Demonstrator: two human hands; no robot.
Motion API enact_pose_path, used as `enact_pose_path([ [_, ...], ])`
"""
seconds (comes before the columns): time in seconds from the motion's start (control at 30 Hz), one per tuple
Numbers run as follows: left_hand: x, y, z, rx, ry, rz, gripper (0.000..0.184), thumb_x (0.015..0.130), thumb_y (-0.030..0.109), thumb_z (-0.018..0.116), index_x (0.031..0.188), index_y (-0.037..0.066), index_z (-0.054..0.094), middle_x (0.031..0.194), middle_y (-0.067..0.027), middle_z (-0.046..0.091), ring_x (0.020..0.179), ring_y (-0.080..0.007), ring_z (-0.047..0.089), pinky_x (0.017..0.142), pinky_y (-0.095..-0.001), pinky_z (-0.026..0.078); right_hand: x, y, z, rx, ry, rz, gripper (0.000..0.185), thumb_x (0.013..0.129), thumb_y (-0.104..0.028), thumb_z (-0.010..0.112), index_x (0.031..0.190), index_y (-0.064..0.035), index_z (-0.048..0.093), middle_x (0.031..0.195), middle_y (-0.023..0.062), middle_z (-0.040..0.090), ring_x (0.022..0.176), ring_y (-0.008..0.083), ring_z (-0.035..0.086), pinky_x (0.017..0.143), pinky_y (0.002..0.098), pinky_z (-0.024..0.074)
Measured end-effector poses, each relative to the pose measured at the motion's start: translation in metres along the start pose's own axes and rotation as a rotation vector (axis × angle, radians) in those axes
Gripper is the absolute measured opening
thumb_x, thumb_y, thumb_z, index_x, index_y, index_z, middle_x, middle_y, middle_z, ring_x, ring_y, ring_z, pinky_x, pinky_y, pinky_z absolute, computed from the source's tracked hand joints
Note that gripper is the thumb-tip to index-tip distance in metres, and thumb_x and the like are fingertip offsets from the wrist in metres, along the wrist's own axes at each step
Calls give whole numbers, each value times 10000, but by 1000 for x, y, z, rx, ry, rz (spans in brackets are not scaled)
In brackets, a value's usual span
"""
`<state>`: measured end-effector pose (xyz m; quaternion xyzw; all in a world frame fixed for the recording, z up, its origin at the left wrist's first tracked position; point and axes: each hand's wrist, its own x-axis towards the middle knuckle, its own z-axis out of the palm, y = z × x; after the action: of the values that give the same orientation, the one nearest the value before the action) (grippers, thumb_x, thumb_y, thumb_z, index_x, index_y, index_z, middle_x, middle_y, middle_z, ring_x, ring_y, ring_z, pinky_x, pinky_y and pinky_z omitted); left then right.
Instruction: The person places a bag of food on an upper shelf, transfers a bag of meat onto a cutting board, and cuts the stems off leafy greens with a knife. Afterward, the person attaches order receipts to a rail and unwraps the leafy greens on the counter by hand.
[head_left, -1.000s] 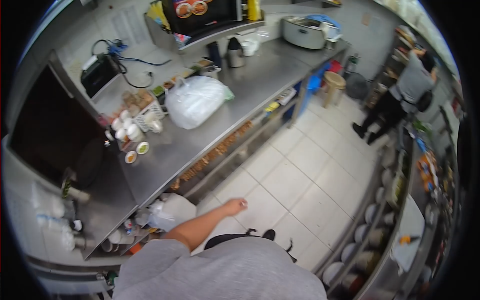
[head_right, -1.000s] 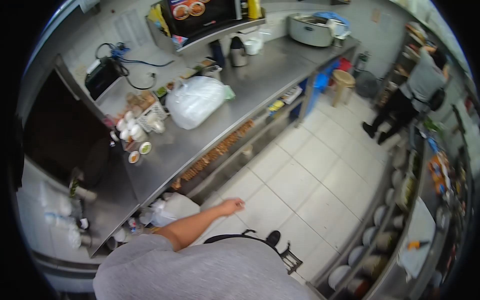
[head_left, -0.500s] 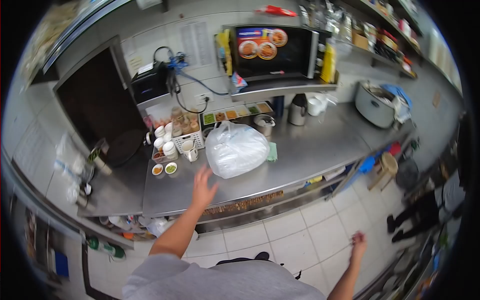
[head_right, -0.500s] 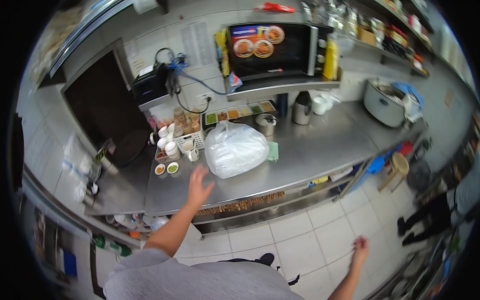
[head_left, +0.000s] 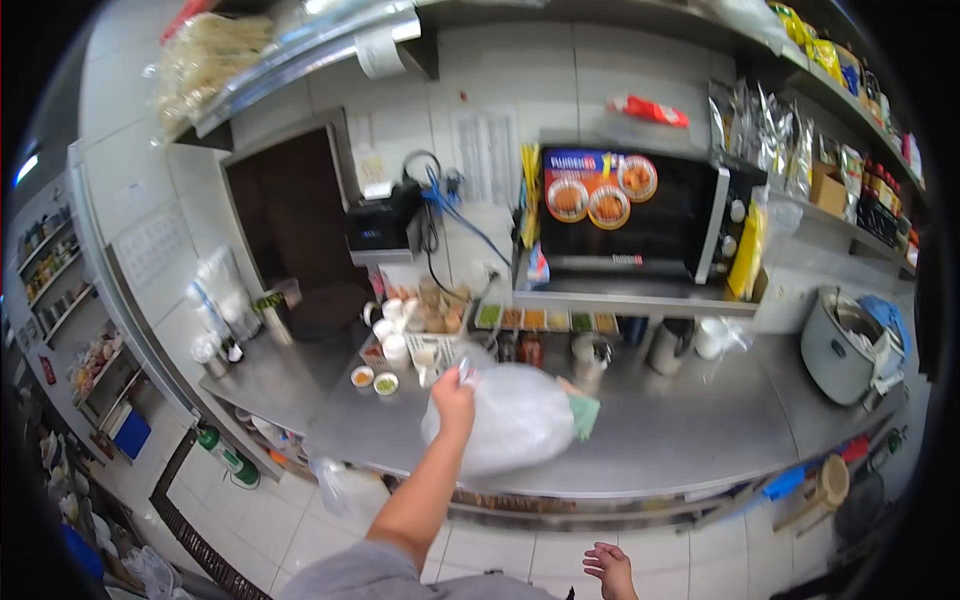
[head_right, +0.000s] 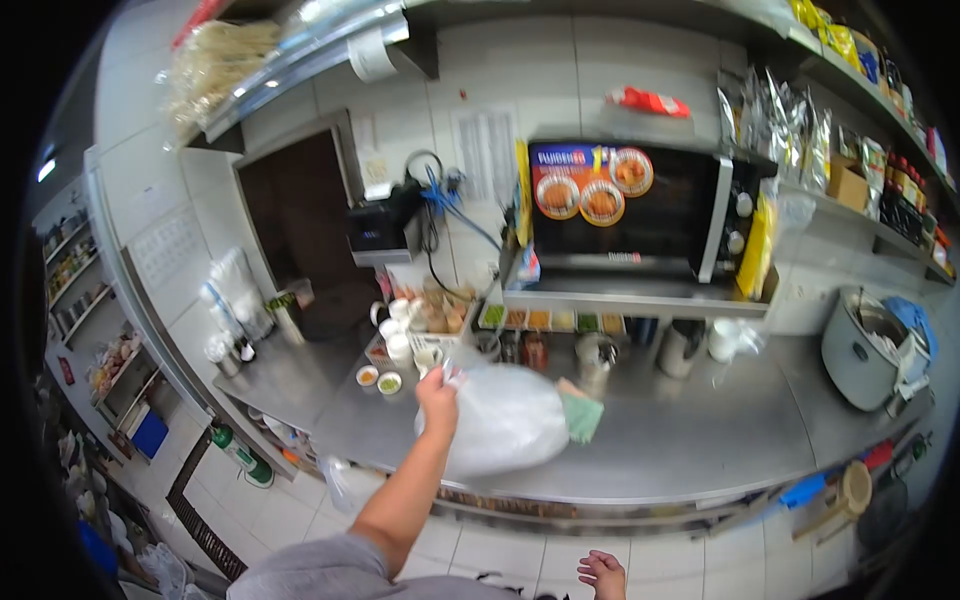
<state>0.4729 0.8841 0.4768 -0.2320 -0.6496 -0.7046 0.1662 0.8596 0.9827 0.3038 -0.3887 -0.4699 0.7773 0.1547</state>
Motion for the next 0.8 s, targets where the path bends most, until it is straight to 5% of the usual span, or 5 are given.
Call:
enact_pose_path([
  [0.17,8,110,-86,-317,-12,76,62,670,20,629,730,10,642,673,0,597,593,-72,510,568,-212,392,26,-82,85,191,-412,-113,796,865,-135,615,1466,-169,95,1438,178,261,1175,273,473,929,396,456],
  [0.3,47,213,-135,-558,-103,707,157,691,100,662,612,23,550,556,-59,532,525,-137,447,478,-242,316,33,-158,190,-14,-656,-661,643,910,-274,555,1436,-125,219,1396,118,379,1236,292,436,993,471,403],
  [0.4,139,284,-139,-1199,-436,624,100,712,10,621,716,39,525,716,-58,572,595,-144,476,535,-246,347,0,-247,266,340,-707,-786,558,940,-351,465,1401,-91,287,1374,111,415,1248,282,429,1004,461,400],
  [0.6,232,376,-152,-122,-174,1671,347,680,85,545,1007,100,663,1135,-192,587,1070,-367,522,959,-402,397,-14,-375,410,713,-746,-1546,498,959,-316,445,1364,-45,343,1375,102,422,1251,252,424,988,420,400],
  [0.8,329,305,-247,-244,-381,1667,548,737,393,591,1196,95,591,1348,-224,421,1279,-430,355,1071,-438,281,-40,-413,554,756,-516,-1773,469,910,-257,511,1321,-63,398,1304,115,456,1208,273,454,973,421,402],
])
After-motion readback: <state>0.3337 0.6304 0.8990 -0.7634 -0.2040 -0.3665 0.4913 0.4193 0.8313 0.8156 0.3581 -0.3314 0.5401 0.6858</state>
